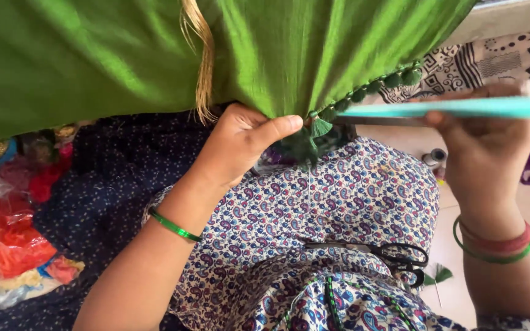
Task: The person is attaching decorative green tassels to the edge of a green fabric using a needle and thread.
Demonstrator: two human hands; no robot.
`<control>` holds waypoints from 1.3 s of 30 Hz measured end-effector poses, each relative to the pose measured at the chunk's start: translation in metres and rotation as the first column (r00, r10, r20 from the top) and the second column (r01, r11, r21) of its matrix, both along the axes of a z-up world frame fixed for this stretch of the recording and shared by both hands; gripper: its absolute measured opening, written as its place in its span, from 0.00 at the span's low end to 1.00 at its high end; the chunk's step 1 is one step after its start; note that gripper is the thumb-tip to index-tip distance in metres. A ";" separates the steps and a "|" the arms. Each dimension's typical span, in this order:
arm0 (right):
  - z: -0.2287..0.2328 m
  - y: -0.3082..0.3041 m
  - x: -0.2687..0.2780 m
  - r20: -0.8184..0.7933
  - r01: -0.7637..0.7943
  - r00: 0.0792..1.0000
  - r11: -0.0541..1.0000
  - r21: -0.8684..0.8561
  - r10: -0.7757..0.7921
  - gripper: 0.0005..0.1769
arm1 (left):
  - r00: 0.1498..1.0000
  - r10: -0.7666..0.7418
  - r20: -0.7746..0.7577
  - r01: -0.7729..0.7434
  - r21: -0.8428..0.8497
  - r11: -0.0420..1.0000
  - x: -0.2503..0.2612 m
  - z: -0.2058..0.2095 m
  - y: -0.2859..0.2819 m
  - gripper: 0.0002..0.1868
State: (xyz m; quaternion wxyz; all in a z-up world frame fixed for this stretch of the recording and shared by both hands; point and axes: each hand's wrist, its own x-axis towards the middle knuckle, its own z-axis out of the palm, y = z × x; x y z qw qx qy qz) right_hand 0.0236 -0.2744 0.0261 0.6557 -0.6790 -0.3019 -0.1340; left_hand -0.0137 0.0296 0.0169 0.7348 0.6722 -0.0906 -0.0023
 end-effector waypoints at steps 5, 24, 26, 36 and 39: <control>0.007 0.009 -0.001 0.116 0.051 0.992 0.997 -0.064 -0.043 0.18 | 0.998 -0.027 0.061 0.029 -0.038 0.999 -0.004 0.012 -0.005 0.12; -0.008 -0.004 0.002 0.112 -0.389 0.920 0.908 0.153 0.375 0.13 | 0.999 -0.017 0.036 0.021 -0.130 0.991 0.007 -0.004 -0.011 0.11; 0.005 0.005 -0.006 0.122 -0.335 0.936 0.942 0.028 0.329 0.15 | 1.000 0.018 -0.022 -0.020 -0.108 0.994 0.007 -0.009 -0.009 0.12; 0.042 0.031 -0.010 0.499 0.375 0.860 0.796 -0.475 -0.107 0.18 | 0.991 -0.010 -0.134 -0.009 -0.139 0.990 0.010 0.009 -0.005 0.12; 0.073 0.056 -0.012 0.846 0.574 0.474 0.642 -0.508 0.246 0.20 | 0.986 -0.003 -0.167 -0.006 -0.051 0.999 0.014 0.008 -0.006 0.12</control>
